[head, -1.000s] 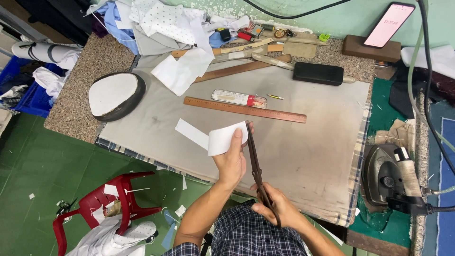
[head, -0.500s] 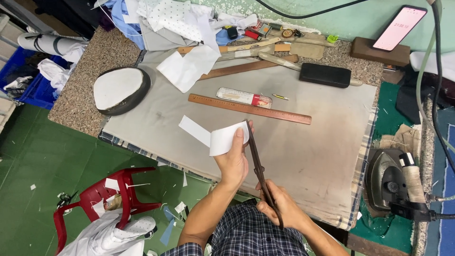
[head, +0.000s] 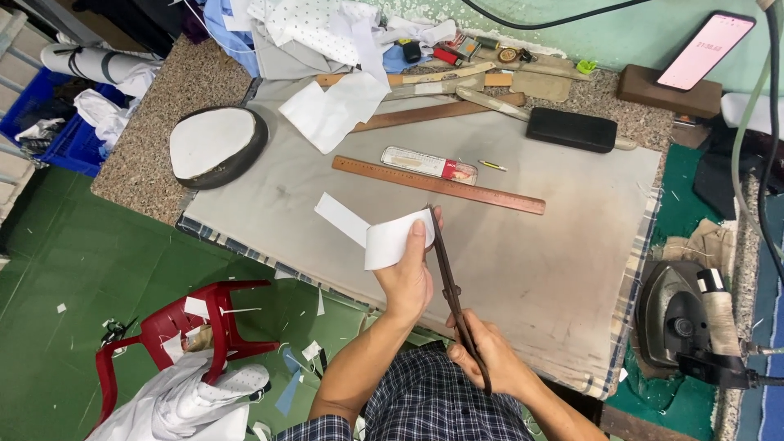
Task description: The person uses large shears to cut a long strip of white paper on a workbench. They trim the edges and corners of the paper, occasionally lifting and rotating the strip to adjust the cutting angle.
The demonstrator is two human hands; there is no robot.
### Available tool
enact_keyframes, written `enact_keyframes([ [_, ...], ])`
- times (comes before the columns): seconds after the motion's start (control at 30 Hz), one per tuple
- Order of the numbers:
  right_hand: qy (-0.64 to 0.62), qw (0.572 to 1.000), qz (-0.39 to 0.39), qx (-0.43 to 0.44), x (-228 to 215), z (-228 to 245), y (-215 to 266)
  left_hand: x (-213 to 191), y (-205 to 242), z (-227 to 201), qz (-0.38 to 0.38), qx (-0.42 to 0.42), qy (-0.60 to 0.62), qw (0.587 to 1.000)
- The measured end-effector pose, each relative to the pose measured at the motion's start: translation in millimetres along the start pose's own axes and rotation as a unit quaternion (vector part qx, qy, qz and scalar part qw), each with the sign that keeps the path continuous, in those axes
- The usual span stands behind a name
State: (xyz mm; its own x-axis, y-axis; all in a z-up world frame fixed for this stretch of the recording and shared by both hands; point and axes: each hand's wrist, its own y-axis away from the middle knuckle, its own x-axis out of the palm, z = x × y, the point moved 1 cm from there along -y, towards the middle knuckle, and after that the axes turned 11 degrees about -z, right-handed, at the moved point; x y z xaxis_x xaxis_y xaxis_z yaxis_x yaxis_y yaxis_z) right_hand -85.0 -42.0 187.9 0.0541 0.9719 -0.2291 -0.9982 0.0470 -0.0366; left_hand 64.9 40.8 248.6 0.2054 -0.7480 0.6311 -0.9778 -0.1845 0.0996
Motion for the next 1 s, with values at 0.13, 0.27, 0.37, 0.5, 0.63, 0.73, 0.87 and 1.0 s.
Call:
enact_keyframes([
  [0.13, -0.014, 1.0, 0.0, -0.002, 1.3, 1.2, 0.5, -2.9, -0.5, 0.1, 0.01, 0.001, -0.002, 1.0],
  [0.27, -0.008, 1.0, -0.003, 0.014, 3.5, -2.9, 1.9, -5.2, -1.4, 2.3, 0.002, 0.004, 0.006, 1.0],
  [0.37, -0.027, 0.999, 0.0, 0.041, 3.7, 0.7, 1.4, -4.7, -1.3, 0.0, 0.0, 0.0, 0.003, 1.0],
  [0.5, -0.056, 0.997, 0.028, 0.043, 1.5, 8.8, 0.2, -5.2, -1.6, -0.4, 0.011, 0.001, -0.007, 1.0],
  [0.63, -0.059, 0.996, 0.025, 0.061, 2.7, 5.7, 1.0, -5.9, -1.5, -1.6, 0.006, 0.006, -0.004, 1.0],
  [0.73, -0.006, 0.999, 0.015, 0.051, 2.5, 1.5, 1.0, -7.2, -2.3, -0.8, 0.002, 0.0, -0.01, 1.0],
  [0.87, -0.005, 0.999, 0.02, 0.03, 4.0, -2.5, 0.4, -7.9, -3.3, -2.3, -0.004, 0.001, -0.01, 1.0],
  [1.0, 0.016, 1.0, 0.019, 0.001, 2.2, 5.8, -3.5, -9.6, -4.8, -2.5, -0.006, 0.005, 0.002, 1.0],
])
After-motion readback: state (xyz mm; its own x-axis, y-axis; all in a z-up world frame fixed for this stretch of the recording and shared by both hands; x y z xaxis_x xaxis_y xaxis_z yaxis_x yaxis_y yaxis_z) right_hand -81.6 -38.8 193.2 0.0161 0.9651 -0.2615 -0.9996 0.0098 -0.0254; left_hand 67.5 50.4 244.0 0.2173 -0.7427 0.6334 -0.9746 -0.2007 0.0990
